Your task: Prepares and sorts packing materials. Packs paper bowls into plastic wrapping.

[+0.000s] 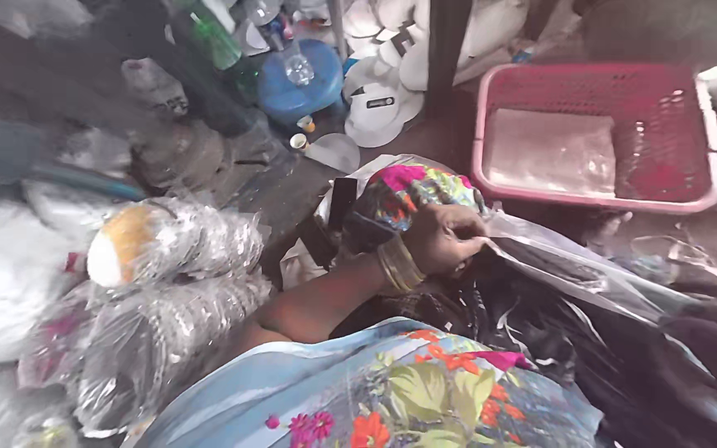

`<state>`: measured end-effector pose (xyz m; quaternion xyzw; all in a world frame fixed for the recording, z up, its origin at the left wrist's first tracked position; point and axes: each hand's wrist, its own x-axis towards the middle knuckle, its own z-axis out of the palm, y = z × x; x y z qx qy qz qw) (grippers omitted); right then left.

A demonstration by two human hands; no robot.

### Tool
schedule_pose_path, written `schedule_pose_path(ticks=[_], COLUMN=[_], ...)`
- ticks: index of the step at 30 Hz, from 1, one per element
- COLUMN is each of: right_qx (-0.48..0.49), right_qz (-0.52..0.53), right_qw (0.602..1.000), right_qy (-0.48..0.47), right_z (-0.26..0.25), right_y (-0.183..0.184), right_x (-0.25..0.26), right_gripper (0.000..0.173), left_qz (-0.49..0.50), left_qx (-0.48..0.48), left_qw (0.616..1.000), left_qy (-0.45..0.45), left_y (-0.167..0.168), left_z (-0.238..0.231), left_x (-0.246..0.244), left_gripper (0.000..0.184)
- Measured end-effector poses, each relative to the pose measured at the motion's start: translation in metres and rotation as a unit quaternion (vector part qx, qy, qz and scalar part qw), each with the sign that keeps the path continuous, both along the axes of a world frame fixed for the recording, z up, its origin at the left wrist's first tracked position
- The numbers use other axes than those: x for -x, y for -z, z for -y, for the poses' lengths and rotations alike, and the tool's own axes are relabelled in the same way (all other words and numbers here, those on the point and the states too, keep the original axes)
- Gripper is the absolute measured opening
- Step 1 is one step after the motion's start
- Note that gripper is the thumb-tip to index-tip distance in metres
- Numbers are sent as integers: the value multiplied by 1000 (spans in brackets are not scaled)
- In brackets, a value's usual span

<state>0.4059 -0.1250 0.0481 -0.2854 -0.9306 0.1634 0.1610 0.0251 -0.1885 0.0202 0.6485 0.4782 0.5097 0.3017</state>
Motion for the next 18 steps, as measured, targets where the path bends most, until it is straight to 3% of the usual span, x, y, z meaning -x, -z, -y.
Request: schedule_pose_path(ticks=[2, 4, 9, 13, 15, 18], right_qx=[66, 70, 72, 155, 157, 84], right_qz=[-57, -92, -163, -247, -226, -85], right_qw=[996, 993, 979, 936, 934, 967], right_qy=[-10, 7, 101, 196, 229, 226], right_z=[0, 8, 12, 11, 8, 4], right_y=[0, -22, -28, -24, -22, -24], right_x=[-4, 17, 37, 44, 47, 49], right_gripper=[23, 24, 22, 14, 21, 22], left_qz=[49, 88, 133, 156, 119, 11], left_qx=[50, 81, 84, 54, 9, -38], left_qw=[997, 992, 987, 985, 991, 998], left_qy=[17, 34, 42, 50, 64, 48], left_y=[1, -1, -9, -7, -4, -10], left_z=[-2, -3, -5, -9, -12, -15], left_x=[4, 6, 6, 0, -2, -11], left_gripper=[8, 9, 9, 14, 16, 26])
